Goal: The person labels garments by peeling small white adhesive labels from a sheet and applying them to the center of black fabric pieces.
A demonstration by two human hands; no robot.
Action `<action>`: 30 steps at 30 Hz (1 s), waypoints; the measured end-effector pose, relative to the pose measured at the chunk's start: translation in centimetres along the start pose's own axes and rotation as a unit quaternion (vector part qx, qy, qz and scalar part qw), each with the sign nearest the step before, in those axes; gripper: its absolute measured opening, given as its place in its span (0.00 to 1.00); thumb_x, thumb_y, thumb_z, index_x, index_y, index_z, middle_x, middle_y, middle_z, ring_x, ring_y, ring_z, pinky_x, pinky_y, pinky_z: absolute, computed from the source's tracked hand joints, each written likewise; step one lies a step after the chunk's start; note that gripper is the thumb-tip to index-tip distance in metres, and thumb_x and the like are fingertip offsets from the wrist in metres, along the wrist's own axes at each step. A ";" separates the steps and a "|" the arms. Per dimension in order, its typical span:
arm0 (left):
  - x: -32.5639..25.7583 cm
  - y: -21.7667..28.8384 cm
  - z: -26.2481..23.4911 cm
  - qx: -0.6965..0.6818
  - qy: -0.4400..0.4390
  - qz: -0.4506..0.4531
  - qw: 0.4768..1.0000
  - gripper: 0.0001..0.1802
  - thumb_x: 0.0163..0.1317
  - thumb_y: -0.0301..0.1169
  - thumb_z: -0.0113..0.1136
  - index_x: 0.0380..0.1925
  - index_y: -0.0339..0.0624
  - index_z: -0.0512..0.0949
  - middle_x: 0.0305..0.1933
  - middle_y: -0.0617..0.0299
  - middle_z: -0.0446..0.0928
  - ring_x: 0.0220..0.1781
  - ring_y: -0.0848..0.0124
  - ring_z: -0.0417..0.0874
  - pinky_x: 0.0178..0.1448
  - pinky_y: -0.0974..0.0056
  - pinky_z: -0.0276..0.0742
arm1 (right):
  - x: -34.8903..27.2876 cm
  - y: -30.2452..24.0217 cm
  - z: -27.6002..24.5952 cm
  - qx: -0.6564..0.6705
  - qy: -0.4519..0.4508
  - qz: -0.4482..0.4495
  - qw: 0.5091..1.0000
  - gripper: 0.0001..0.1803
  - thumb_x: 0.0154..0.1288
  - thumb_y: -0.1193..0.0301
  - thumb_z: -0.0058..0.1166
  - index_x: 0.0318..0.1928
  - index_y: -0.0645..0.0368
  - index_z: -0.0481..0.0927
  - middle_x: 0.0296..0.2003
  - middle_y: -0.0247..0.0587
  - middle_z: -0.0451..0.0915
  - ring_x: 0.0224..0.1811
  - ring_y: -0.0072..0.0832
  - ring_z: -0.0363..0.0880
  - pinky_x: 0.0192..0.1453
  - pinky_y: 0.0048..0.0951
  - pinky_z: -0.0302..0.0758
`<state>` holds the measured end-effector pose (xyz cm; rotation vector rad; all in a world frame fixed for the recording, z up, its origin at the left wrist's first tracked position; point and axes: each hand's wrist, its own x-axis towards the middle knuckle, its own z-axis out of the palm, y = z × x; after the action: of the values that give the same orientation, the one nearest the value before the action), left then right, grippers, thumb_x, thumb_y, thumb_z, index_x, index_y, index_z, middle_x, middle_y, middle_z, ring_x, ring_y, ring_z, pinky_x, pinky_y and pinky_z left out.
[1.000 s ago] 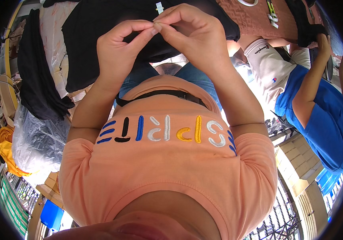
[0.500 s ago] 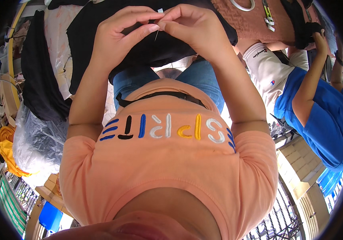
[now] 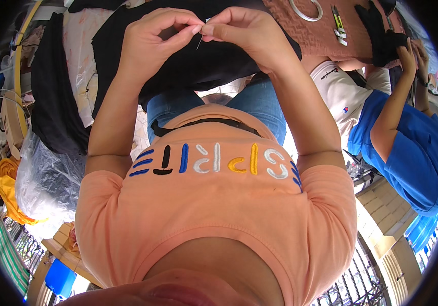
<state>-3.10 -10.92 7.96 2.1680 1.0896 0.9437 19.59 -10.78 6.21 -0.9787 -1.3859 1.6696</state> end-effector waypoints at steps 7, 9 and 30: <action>1.6 0.6 -0.6 0.002 0.054 0.037 0.998 0.06 0.60 0.25 0.70 0.36 0.40 0.85 0.38 0.59 0.86 0.38 0.63 0.86 0.44 0.61 0.79 | 0.9 1.5 -1.8 0.039 -0.001 -0.025 0.999 0.09 0.72 0.73 0.64 0.47 0.65 0.86 0.48 0.45 0.88 0.55 0.29 0.85 0.68 0.30 0.76; 1.7 0.5 -0.5 -0.012 0.067 0.023 0.997 0.06 0.55 0.25 0.72 0.34 0.42 0.85 0.38 0.59 0.86 0.39 0.59 0.85 0.45 0.59 0.78 | 1.0 1.5 -2.0 0.041 -0.008 -0.019 0.999 0.09 0.71 0.73 0.64 0.47 0.65 0.87 0.48 0.45 0.88 0.55 0.29 0.86 0.67 0.29 0.77; 2.5 -2.4 3.1 -0.590 0.004 -0.187 0.785 0.10 0.73 0.29 0.63 0.49 0.35 0.84 0.55 0.55 0.85 0.55 0.72 0.84 0.65 0.69 0.76 | 2.1 -6.6 -1.2 -0.522 0.101 -0.233 0.814 0.18 0.60 0.80 0.59 0.49 0.52 0.90 0.52 0.51 0.87 0.62 0.41 0.84 0.67 0.35 0.77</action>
<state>-0.77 -8.05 5.24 0.8685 0.5730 1.0190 20.20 -7.49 12.34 -1.1739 -2.1965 0.3251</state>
